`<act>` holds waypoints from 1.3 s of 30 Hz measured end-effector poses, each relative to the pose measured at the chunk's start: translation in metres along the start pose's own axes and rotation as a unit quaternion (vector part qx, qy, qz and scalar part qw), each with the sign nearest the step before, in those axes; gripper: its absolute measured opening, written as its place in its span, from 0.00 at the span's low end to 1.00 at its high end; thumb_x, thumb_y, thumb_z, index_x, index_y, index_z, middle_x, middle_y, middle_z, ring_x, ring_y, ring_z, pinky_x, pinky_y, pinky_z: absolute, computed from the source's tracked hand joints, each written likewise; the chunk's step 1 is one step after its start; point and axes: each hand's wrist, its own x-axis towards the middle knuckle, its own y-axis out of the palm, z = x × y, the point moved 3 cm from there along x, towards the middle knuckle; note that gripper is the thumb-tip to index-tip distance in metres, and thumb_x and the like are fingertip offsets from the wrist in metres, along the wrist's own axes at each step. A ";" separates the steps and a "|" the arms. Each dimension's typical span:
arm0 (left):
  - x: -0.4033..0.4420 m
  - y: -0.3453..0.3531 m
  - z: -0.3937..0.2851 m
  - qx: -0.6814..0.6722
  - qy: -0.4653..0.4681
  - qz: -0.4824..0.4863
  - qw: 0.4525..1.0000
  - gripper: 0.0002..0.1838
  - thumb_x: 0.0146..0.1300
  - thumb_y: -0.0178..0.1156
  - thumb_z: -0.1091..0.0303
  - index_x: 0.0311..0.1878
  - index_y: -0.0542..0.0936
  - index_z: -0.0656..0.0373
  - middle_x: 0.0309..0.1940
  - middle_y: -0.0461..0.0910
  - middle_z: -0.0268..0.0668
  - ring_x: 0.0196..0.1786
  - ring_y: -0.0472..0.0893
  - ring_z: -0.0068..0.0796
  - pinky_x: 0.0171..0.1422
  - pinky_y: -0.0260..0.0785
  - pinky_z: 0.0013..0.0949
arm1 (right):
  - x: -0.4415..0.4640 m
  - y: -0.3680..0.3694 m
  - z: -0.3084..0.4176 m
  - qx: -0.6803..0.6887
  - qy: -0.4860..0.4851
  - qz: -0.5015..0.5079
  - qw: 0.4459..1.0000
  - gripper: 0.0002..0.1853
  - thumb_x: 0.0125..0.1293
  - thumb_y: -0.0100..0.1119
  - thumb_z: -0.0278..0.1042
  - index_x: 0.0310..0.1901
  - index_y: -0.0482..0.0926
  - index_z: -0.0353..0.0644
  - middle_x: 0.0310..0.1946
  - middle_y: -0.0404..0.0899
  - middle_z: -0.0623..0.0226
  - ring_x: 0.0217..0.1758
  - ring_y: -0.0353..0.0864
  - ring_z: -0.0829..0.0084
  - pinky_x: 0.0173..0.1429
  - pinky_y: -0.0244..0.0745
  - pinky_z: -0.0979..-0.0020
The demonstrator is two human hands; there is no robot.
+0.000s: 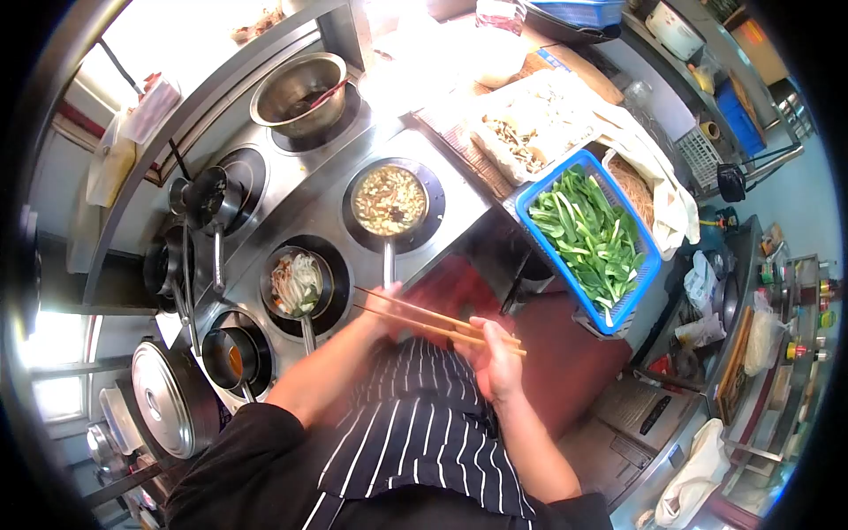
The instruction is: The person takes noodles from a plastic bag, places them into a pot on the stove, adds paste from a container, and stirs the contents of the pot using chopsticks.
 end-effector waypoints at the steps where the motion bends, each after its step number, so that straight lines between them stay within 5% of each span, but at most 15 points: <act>1: -0.013 0.004 0.007 -0.021 -0.025 -0.001 0.999 0.13 0.63 0.64 0.59 0.34 0.72 0.53 0.16 0.69 0.29 0.14 0.68 0.21 0.16 0.61 0.28 | -0.001 -0.001 0.001 0.000 0.002 0.003 1.000 0.14 0.74 0.52 0.40 0.51 0.76 0.39 0.53 0.76 0.59 0.54 0.80 0.59 0.55 0.80 0.58; 3: -0.032 0.007 0.014 0.028 -0.016 0.003 0.999 0.12 0.64 0.61 0.58 0.35 0.74 0.55 0.21 0.72 0.33 0.22 0.72 0.27 0.23 0.64 0.33 | -0.003 -0.003 0.003 0.007 0.008 0.001 1.000 0.14 0.74 0.52 0.40 0.51 0.76 0.39 0.52 0.77 0.59 0.54 0.80 0.59 0.54 0.81 0.59; 7: -0.018 0.019 -0.023 0.049 -0.009 0.022 0.999 0.14 0.64 0.62 0.58 0.33 0.71 0.55 0.19 0.70 0.30 0.16 0.69 0.21 0.19 0.63 0.29 | -0.003 0.001 0.001 -0.009 0.012 0.000 1.000 0.14 0.73 0.53 0.40 0.51 0.76 0.38 0.51 0.77 0.59 0.53 0.80 0.59 0.54 0.81 0.59; 8: -0.037 0.026 -0.044 0.060 -0.008 -0.039 0.997 0.13 0.64 0.62 0.58 0.33 0.70 0.55 0.19 0.71 0.31 0.17 0.69 0.21 0.19 0.63 0.28 | -0.003 0.002 0.002 -0.018 0.017 0.004 1.000 0.15 0.73 0.53 0.40 0.51 0.76 0.38 0.52 0.77 0.59 0.53 0.80 0.59 0.54 0.81 0.59; 11: -0.027 0.018 -0.004 -0.001 0.003 -0.022 1.000 0.13 0.64 0.62 0.60 0.33 0.71 0.55 0.20 0.71 0.31 0.16 0.68 0.21 0.18 0.63 0.28 | -0.006 0.000 0.003 -0.018 0.012 -0.021 1.000 0.15 0.73 0.53 0.41 0.51 0.76 0.38 0.51 0.77 0.58 0.54 0.80 0.59 0.54 0.81 0.59; 12: -0.032 0.017 0.003 -0.018 -0.060 0.001 0.998 0.12 0.65 0.62 0.61 0.34 0.70 0.55 0.20 0.71 0.31 0.15 0.68 0.21 0.17 0.62 0.28 | -0.005 -0.001 0.004 -0.008 0.010 -0.013 1.000 0.15 0.73 0.53 0.41 0.52 0.76 0.38 0.50 0.78 0.56 0.53 0.81 0.58 0.53 0.81 0.60; 17: -0.013 0.025 -0.009 -0.023 -0.005 0.024 0.999 0.12 0.65 0.61 0.61 0.32 0.70 0.54 0.16 0.69 0.30 0.15 0.67 0.22 0.16 0.61 0.30 | -0.004 0.001 0.002 -0.026 0.014 0.000 1.000 0.15 0.74 0.52 0.40 0.52 0.76 0.38 0.50 0.78 0.55 0.52 0.81 0.58 0.54 0.81 0.60; 21: -0.026 0.020 -0.008 -0.006 0.012 -0.001 1.000 0.13 0.65 0.61 0.59 0.32 0.71 0.54 0.16 0.69 0.30 0.15 0.68 0.23 0.17 0.62 0.29 | -0.002 0.006 0.003 -0.036 0.016 0.003 0.999 0.14 0.74 0.51 0.39 0.52 0.76 0.38 0.49 0.79 0.55 0.53 0.81 0.59 0.53 0.82 0.62; 22: -0.038 0.021 -0.001 -0.007 -0.048 -0.077 0.996 0.13 0.64 0.62 0.58 0.33 0.71 0.54 0.16 0.69 0.30 0.15 0.68 0.23 0.17 0.63 0.29 | -0.002 0.003 0.002 -0.026 0.015 -0.008 1.000 0.14 0.74 0.51 0.39 0.52 0.76 0.38 0.49 0.79 0.55 0.53 0.81 0.59 0.53 0.82 0.62; 23: -0.025 0.014 0.017 0.005 -0.050 -0.002 0.999 0.14 0.64 0.63 0.58 0.33 0.71 0.55 0.16 0.69 0.30 0.15 0.68 0.24 0.16 0.62 0.30 | -0.002 0.002 0.002 -0.016 0.014 -0.017 1.000 0.14 0.74 0.51 0.39 0.52 0.76 0.38 0.49 0.79 0.55 0.53 0.81 0.59 0.53 0.82 0.62; 31: -0.004 0.018 0.000 -0.032 0.005 0.024 0.999 0.13 0.63 0.63 0.58 0.35 0.73 0.56 0.17 0.69 0.30 0.15 0.69 0.24 0.18 0.64 0.32 | 0.003 0.013 -0.002 -0.044 0.021 0.013 0.999 0.14 0.74 0.52 0.39 0.52 0.75 0.38 0.50 0.79 0.53 0.54 0.81 0.58 0.53 0.81 0.63; 33: -0.046 0.025 -0.007 0.018 -0.039 -0.062 0.997 0.13 0.63 0.63 0.58 0.32 0.72 0.55 0.17 0.70 0.31 0.15 0.68 0.25 0.18 0.63 0.31 | 0.002 0.010 -0.001 -0.037 0.015 -0.007 0.999 0.15 0.74 0.52 0.40 0.53 0.75 0.38 0.50 0.79 0.53 0.53 0.81 0.58 0.54 0.81 0.62; 39: -0.008 0.028 -0.006 -0.052 -0.024 -0.005 0.998 0.12 0.64 0.62 0.59 0.33 0.71 0.54 0.16 0.69 0.30 0.15 0.68 0.24 0.18 0.63 0.31 | 0.005 0.017 -0.006 -0.058 0.027 0.006 0.998 0.14 0.74 0.52 0.40 0.52 0.76 0.38 0.49 0.79 0.56 0.51 0.81 0.60 0.52 0.81 0.62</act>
